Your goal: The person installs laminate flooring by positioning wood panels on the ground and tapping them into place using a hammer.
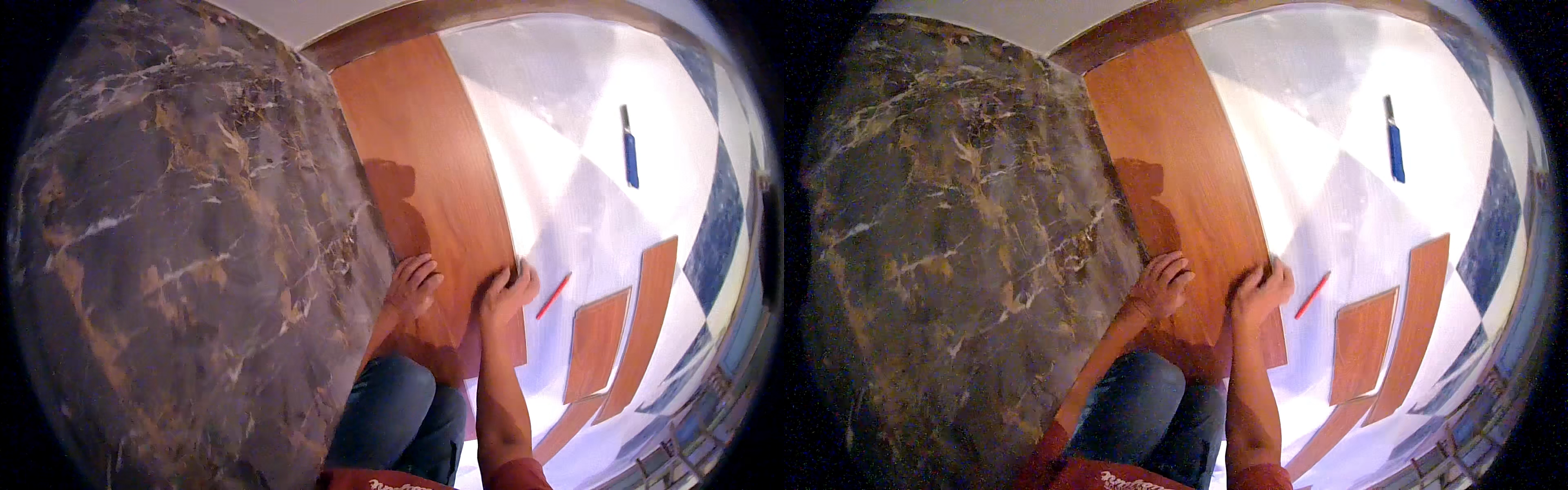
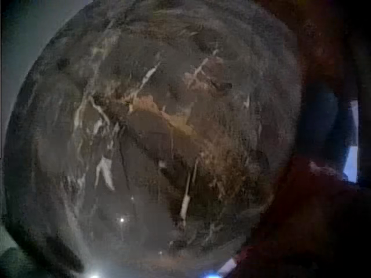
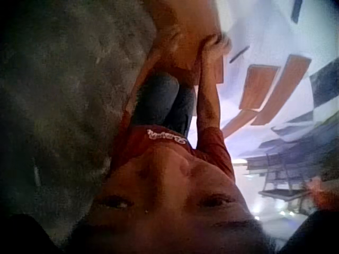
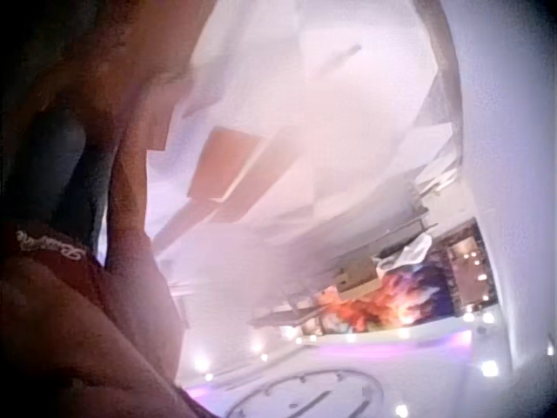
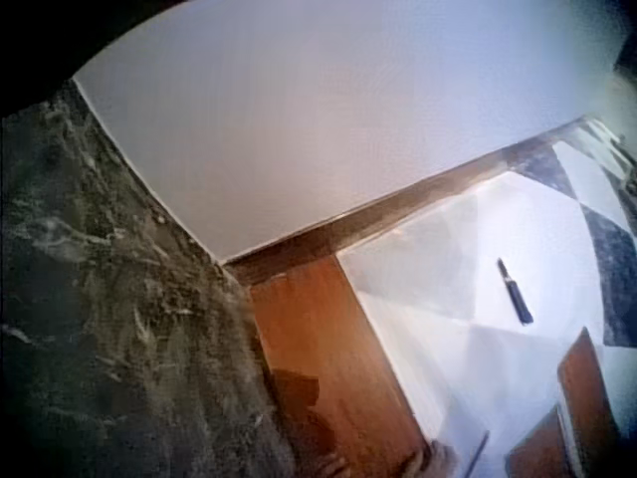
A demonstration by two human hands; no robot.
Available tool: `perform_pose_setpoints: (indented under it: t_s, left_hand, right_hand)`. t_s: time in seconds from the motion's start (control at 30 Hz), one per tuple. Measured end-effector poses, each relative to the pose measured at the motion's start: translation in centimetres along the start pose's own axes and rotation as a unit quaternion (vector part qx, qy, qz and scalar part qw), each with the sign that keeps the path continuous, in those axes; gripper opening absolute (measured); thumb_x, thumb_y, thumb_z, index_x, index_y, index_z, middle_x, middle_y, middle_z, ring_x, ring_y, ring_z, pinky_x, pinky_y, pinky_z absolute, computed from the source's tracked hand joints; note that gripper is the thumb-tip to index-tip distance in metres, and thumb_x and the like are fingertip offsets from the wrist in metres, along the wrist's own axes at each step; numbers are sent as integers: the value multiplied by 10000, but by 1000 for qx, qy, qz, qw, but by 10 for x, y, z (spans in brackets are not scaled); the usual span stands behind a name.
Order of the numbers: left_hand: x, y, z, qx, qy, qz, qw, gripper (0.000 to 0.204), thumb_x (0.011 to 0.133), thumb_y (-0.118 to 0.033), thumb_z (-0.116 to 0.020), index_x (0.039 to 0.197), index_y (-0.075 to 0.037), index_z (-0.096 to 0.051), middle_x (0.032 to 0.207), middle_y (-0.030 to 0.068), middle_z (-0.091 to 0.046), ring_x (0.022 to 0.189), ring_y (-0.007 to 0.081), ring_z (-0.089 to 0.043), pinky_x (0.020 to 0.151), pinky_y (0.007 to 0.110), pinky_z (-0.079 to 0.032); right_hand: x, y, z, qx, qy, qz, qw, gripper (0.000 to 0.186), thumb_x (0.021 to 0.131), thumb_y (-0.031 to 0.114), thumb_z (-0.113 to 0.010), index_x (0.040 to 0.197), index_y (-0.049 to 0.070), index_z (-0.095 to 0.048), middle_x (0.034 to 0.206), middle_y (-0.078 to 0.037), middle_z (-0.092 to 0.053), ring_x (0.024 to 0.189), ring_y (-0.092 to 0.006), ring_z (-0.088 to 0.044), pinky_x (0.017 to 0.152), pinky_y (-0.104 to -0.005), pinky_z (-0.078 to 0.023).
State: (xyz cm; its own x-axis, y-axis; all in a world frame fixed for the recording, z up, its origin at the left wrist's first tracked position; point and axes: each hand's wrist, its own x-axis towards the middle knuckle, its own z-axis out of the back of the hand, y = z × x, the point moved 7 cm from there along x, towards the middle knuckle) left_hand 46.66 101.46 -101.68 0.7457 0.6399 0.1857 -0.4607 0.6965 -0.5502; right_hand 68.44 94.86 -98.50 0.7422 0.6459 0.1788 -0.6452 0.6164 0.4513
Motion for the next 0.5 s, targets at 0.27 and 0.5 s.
perform_pose_setpoints:
  t_s: [0.27, 0.5]
  left_hand:
    - [2, -1, 0, -20, 2, 11, 1000, 415, 838, -145, -720, 1242, -148, -624, 1416, 120, -548, 1392, 370, -503, 1114, 543, -465]
    - [-3, 5, -2, -41, -3, 12, 999, 416, 845, -151, -716, 1250, -150, -622, 1425, 121, -545, 1397, 371, -500, 1113, 546, -463]
  right_hand:
    - [210, 214, -138, 101, 90, 172, 976, 422, 941, 196, -701, 1251, -68, -590, 1312, -296, -590, 1208, -472, -551, 1065, -525, -448]
    - [240, 239, -192, -4, -45, 165, 985, 328, 937, 276, -714, 1100, -5, -672, 1078, -256, -664, 1042, -426, -623, 946, -536, -489]
